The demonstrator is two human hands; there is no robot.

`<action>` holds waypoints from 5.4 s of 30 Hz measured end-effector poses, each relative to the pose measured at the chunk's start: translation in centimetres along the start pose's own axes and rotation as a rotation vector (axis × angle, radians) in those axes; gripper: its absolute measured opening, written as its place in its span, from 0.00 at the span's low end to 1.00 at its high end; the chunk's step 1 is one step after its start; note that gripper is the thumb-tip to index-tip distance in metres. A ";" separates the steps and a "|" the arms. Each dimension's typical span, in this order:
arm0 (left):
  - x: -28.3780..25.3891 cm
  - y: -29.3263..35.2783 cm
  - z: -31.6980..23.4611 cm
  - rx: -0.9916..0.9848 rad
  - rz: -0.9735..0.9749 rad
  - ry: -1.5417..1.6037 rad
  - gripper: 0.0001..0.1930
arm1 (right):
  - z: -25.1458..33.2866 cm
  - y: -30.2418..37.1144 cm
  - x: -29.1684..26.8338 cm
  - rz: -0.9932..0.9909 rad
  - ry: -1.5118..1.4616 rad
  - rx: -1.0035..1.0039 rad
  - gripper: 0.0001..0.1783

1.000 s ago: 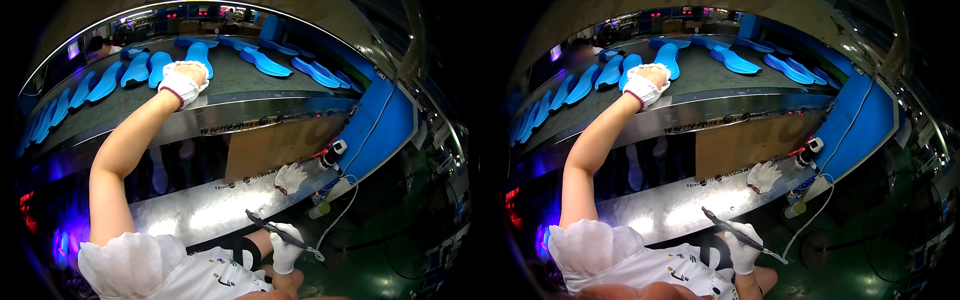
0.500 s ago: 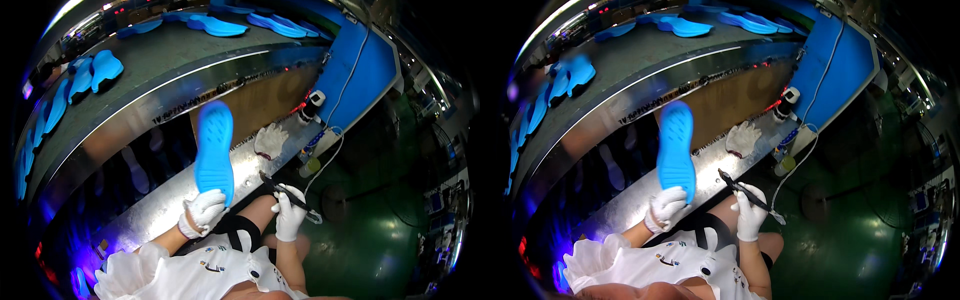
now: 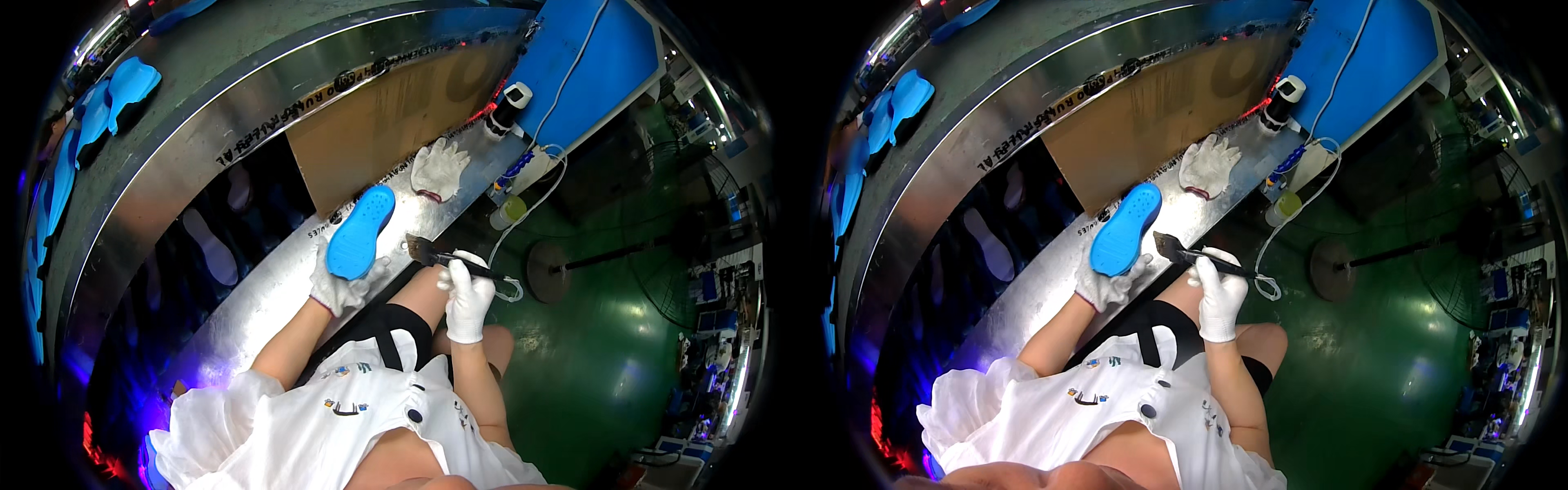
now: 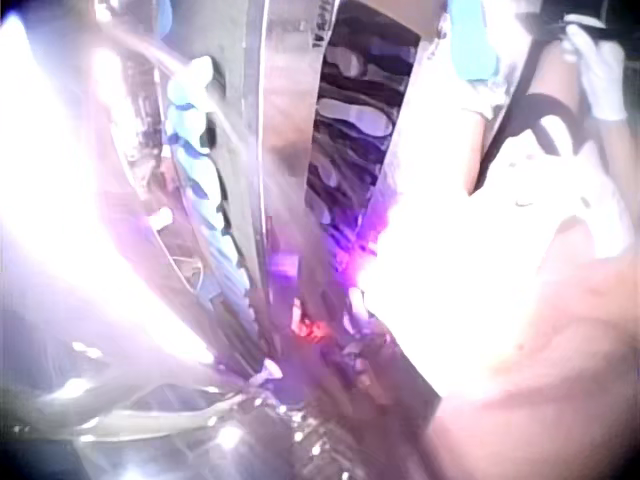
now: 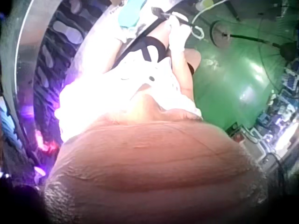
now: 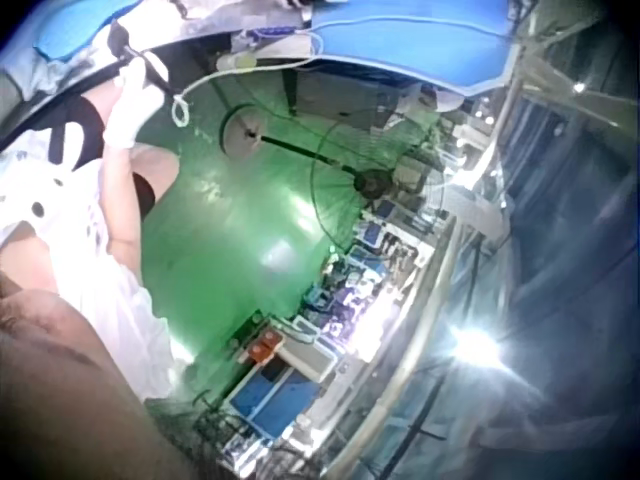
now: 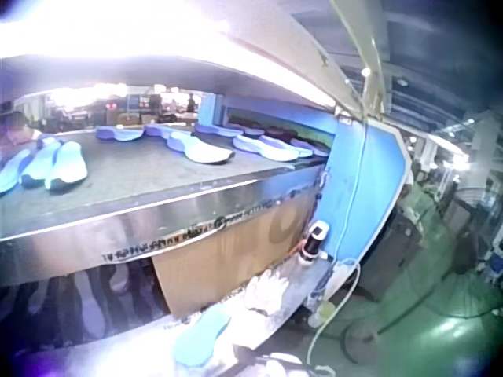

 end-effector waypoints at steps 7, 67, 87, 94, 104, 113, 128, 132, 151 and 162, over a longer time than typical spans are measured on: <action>3.1 -0.7 3.5 0.025 0.110 0.064 0.54 | -2.5 -3.3 0.0 0.157 0.627 -0.285 0.10; 11.1 2.4 -2.9 -0.030 0.408 -0.644 0.42 | 5.9 3.9 4.4 0.835 0.766 -0.559 0.14; 13.2 1.3 -6.4 0.254 -0.040 -1.315 0.17 | 8.0 3.1 4.2 0.938 1.063 -0.699 0.14; 15.2 2.5 -6.4 0.165 -0.039 -1.467 0.18 | 8.2 3.3 4.0 0.900 1.147 -0.838 0.14; 15.5 2.8 -6.7 0.019 0.070 -1.103 0.20 | 9.2 2.5 3.4 0.773 0.996 -0.966 0.16; 15.3 2.2 -8.1 -0.043 0.127 -1.098 0.35 | 10.1 0.6 2.6 0.744 1.041 -0.938 0.15; 28.2 6.4 -11.8 0.498 0.498 -0.263 0.50 | 9.1 0.4 2.6 0.754 0.576 -0.654 0.17; 29.6 7.9 -12.7 0.538 0.033 -0.942 0.32 | 7.8 0.9 2.1 0.722 0.539 -0.597 0.18; 25.0 17.5 -7.5 1.721 -0.413 -2.063 0.09 | 5.1 0.3 -1.1 0.355 0.287 -0.199 0.13; -0.1 8.4 3.8 1.028 -0.156 -2.181 0.13 | 1.9 -0.3 -0.7 0.098 0.124 -0.161 0.12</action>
Point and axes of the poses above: each hand's wrist, its own y-axis away from the middle knuckle, its own x-axis out of the palm, z = x × y, the point moved 1 cm from there along -y, towards the middle knuckle, and after that the axes turned 5 degrees about -y, right-handed, at the moved point
